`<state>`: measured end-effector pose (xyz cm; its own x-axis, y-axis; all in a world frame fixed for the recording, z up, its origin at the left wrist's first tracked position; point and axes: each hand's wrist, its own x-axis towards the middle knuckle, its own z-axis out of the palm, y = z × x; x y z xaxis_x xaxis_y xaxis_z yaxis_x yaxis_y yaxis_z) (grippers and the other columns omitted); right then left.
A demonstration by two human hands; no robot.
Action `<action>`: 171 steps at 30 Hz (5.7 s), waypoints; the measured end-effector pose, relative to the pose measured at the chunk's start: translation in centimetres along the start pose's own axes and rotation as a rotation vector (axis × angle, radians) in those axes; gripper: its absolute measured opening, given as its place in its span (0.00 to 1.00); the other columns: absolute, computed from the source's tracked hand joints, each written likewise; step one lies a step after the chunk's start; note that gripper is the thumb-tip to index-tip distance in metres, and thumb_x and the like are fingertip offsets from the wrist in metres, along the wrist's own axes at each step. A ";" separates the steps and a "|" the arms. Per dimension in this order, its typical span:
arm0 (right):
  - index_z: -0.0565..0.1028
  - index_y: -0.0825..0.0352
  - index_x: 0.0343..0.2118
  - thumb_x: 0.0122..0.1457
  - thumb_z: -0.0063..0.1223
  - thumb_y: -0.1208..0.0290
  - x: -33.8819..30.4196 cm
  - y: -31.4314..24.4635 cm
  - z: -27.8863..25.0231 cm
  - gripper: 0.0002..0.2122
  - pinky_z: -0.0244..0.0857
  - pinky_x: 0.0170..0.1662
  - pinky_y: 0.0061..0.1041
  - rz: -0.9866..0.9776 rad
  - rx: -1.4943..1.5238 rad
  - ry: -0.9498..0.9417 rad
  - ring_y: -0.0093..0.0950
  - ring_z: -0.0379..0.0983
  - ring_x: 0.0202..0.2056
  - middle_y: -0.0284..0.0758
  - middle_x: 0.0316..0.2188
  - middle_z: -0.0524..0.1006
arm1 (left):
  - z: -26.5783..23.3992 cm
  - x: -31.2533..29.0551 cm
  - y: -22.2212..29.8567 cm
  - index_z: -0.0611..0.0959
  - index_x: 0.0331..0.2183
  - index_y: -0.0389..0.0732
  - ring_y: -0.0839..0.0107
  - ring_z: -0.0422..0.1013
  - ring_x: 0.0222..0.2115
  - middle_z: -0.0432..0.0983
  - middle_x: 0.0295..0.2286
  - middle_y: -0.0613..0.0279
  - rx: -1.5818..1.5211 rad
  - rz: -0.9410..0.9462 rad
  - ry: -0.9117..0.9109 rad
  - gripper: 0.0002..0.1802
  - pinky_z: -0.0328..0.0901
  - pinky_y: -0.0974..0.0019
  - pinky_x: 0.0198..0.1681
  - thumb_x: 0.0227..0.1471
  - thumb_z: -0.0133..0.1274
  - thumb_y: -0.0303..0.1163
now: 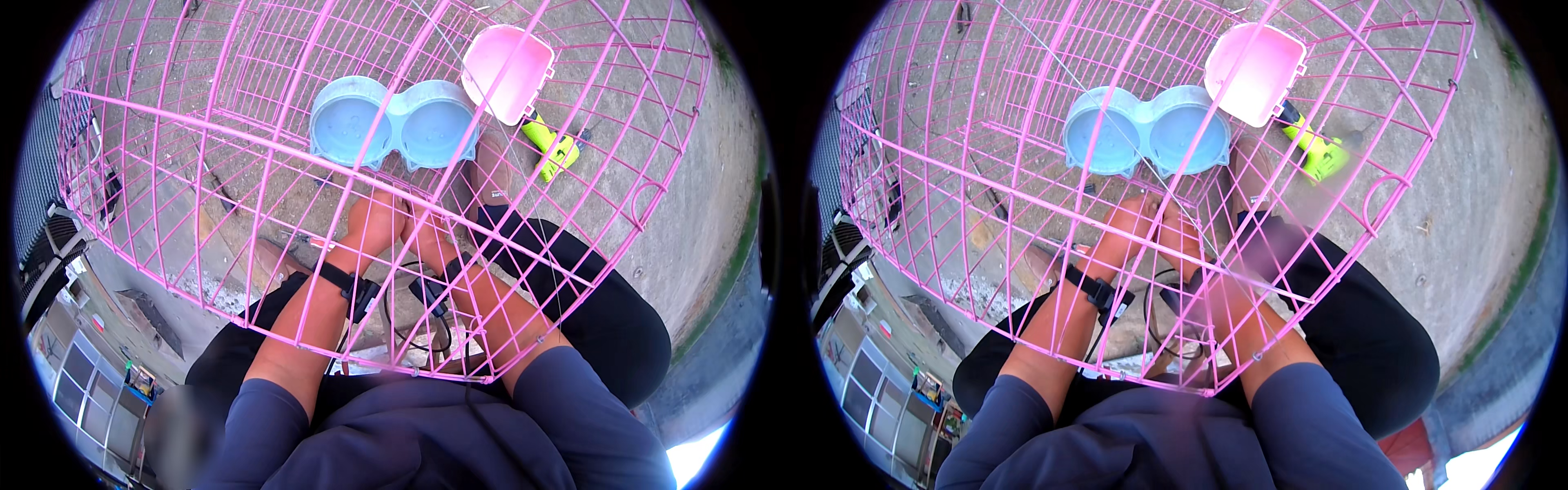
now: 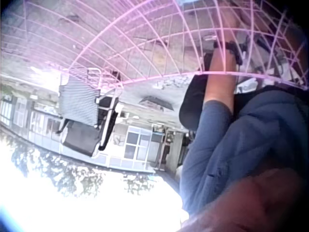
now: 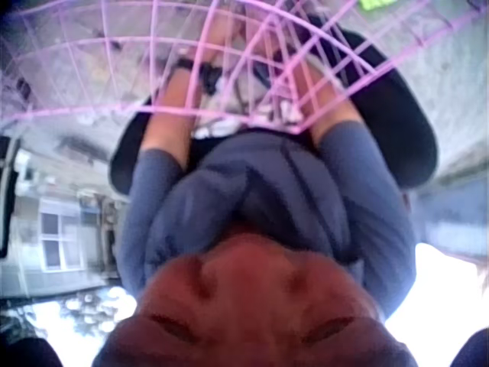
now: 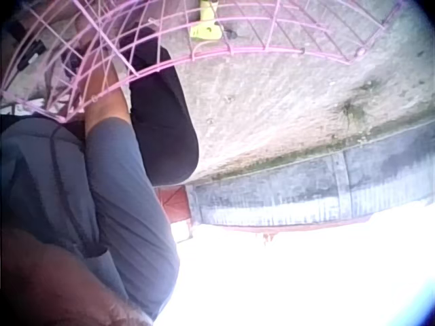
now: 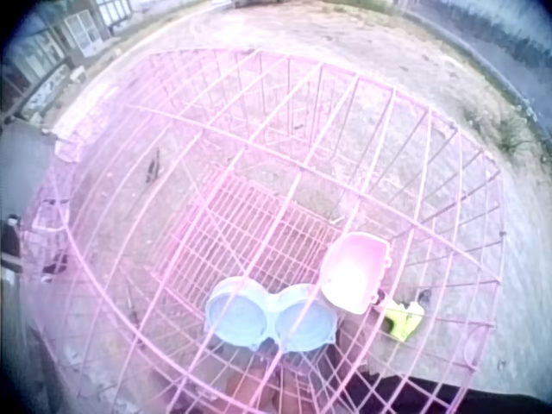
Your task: The person manipulates a pink wire pet cage by hand, using a wire or fastener to secure parts of the metal mesh while seated outdoors.
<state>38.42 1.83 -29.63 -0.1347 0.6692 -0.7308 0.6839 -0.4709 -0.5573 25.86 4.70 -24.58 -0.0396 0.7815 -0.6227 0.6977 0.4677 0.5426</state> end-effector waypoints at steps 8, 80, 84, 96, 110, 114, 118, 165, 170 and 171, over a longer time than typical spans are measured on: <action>0.73 0.65 0.40 0.58 0.44 0.60 0.3 0.5 0.3 0.14 0.65 0.40 0.42 -0.069 0.023 0.028 0.48 0.73 0.38 0.51 0.33 0.75 | 1.9 0.7 -2.2 0.80 0.25 0.38 0.43 0.73 0.26 0.75 0.23 0.42 -0.047 0.068 0.028 0.12 0.66 0.47 0.28 0.48 0.45 0.34; 0.72 0.69 0.43 0.64 0.43 0.67 0.3 -1.2 1.4 0.12 0.64 0.42 0.21 0.272 1.294 -0.111 0.22 0.69 0.37 0.34 0.36 0.74 | 1.4 -2.8 -1.1 0.78 0.29 0.36 0.47 0.74 0.26 0.76 0.25 0.43 0.107 0.086 0.004 0.13 0.68 0.50 0.26 0.52 0.42 0.34; 0.72 0.69 0.43 0.64 0.44 0.68 0.3 -2.0 1.0 0.11 0.64 0.43 0.21 0.311 1.384 -0.150 0.22 0.69 0.37 0.34 0.36 0.74 | 1.6 -2.6 -1.0 0.79 0.30 0.37 0.46 0.74 0.26 0.76 0.24 0.44 0.119 -0.005 -0.057 0.14 0.68 0.50 0.26 0.52 0.41 0.35; 0.73 0.68 0.36 0.63 0.45 0.71 0.3 -2.1 1.1 0.07 0.61 0.37 0.20 0.250 1.331 -0.193 0.22 0.67 0.33 0.33 0.31 0.74 | 0.7 -2.4 -3.0 0.81 0.26 0.36 0.43 0.72 0.28 0.76 0.25 0.41 -0.027 0.079 -0.141 0.21 0.67 0.51 0.30 0.53 0.43 0.44; 0.72 0.68 0.34 0.60 0.46 0.71 0.4 -2.1 1.1 0.06 0.50 0.23 0.18 0.274 1.273 -0.110 0.17 0.56 0.18 0.25 0.16 0.63 | -0.6 -0.5 -3.4 0.78 0.31 0.31 0.73 0.72 0.23 0.75 0.24 0.59 -0.881 -0.360 -0.258 0.15 0.67 0.71 0.27 0.56 0.50 0.36; 0.72 0.68 0.37 0.61 0.46 0.70 0.8 -1.1 1.3 0.07 0.50 0.22 0.18 0.215 1.294 -0.202 0.17 0.56 0.18 0.25 0.16 0.63 | 1.1 -0.2 -3.8 0.78 0.29 0.32 0.73 0.71 0.23 0.75 0.23 0.58 -0.908 -0.356 -0.222 0.13 0.66 0.72 0.27 0.56 0.51 0.34; 0.72 0.67 0.38 0.61 0.46 0.68 0.6 -1.4 1.4 0.08 0.52 0.22 0.17 0.234 1.270 -0.182 0.17 0.57 0.18 0.25 0.17 0.65 | 1.2 -0.1 -3.7 0.78 0.28 0.33 0.74 0.70 0.21 0.74 0.22 0.60 -0.948 -0.373 -0.219 0.13 0.64 0.72 0.25 0.56 0.51 0.35; 0.69 0.66 0.46 0.64 0.41 0.64 0.4 1.5 2.7 0.13 0.71 0.43 0.29 0.273 1.568 -0.362 0.29 0.74 0.40 0.38 0.41 0.75 | 1.9 -1.4 -0.2 0.77 0.23 0.35 0.45 0.70 0.22 0.73 0.21 0.44 -0.060 0.150 0.345 0.09 0.66 0.51 0.27 0.45 0.51 0.32; 0.71 0.64 0.41 0.63 0.45 0.62 -0.4 2.8 3.7 0.11 0.68 0.38 0.25 0.279 1.446 -0.343 0.25 0.71 0.37 0.33 0.37 0.75 | 3.8 -2.0 -0.7 0.77 0.25 0.38 0.47 0.71 0.23 0.72 0.22 0.47 -0.031 0.153 0.431 0.07 0.65 0.52 0.24 0.47 0.49 0.31; 0.71 0.65 0.42 0.63 0.45 0.62 0.0 2.7 3.7 0.12 0.68 0.39 0.25 0.318 1.489 -0.354 0.26 0.71 0.37 0.33 0.37 0.75 | 3.8 -1.9 -0.8 0.77 0.25 0.37 0.47 0.71 0.23 0.72 0.22 0.47 -0.051 0.159 0.410 0.08 0.65 0.52 0.24 0.47 0.49 0.32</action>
<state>37.60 -1.57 -32.63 -0.4301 0.3722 -0.8225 -0.5540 -0.8282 -0.0851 28.11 1.28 -25.91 -0.2223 0.9397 -0.2598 0.6824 0.3403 0.6469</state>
